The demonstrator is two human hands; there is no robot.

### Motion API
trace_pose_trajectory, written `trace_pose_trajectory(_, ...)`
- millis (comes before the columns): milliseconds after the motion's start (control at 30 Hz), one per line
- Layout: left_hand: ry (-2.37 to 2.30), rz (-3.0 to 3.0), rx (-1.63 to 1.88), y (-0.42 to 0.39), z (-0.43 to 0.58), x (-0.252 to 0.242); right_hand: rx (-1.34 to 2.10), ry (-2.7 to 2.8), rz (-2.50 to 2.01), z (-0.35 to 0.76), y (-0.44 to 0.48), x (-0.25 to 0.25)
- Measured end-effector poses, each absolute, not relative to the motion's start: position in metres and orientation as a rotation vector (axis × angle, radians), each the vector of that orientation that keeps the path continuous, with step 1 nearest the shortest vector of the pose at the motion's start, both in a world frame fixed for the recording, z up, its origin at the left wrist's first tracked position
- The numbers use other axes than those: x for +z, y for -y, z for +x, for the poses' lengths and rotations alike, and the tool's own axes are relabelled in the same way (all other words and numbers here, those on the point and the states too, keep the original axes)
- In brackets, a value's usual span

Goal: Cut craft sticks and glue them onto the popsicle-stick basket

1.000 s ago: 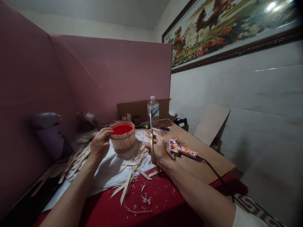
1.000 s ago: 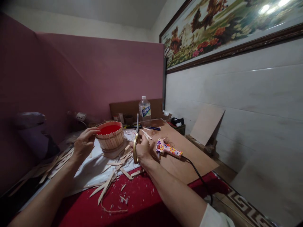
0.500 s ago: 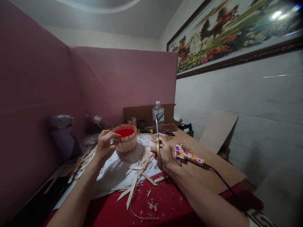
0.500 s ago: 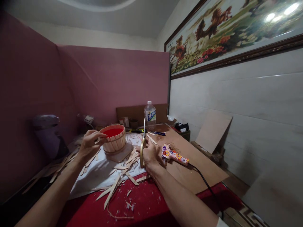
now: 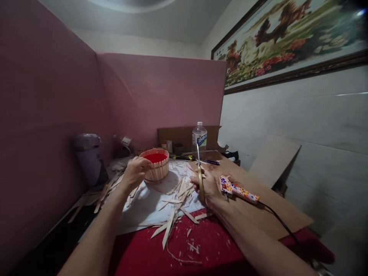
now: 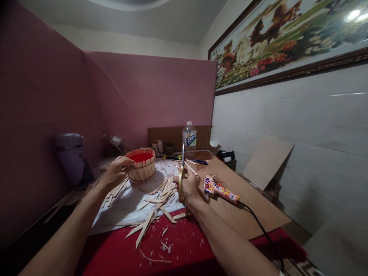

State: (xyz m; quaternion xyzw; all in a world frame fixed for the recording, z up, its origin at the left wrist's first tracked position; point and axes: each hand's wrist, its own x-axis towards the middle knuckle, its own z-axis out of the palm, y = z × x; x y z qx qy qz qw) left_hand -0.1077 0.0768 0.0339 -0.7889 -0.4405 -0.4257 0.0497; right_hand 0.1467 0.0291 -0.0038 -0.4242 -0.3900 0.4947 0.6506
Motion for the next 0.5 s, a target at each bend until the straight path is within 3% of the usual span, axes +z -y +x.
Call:
trace_pose_trajectory(133, 1.251, -2.344, -1.284, -0.075, -0.089, 0.033, 1.132, 0.895, -0.955, 0.146, -0.027, -0.002)
trace_pose_trajectory(333, 1.252, -2.121, -1.593, -0.069, -0.089, 0.041, 1.159, 0.911, -0.951, 0.144, -0.025, -0.002)
trace_pose_trajectory(500, 1.368, -2.171, -1.489, -0.068, -0.095, 0.040, 1.185, 0.920, -0.949, 0.143, -0.023, -0.003)
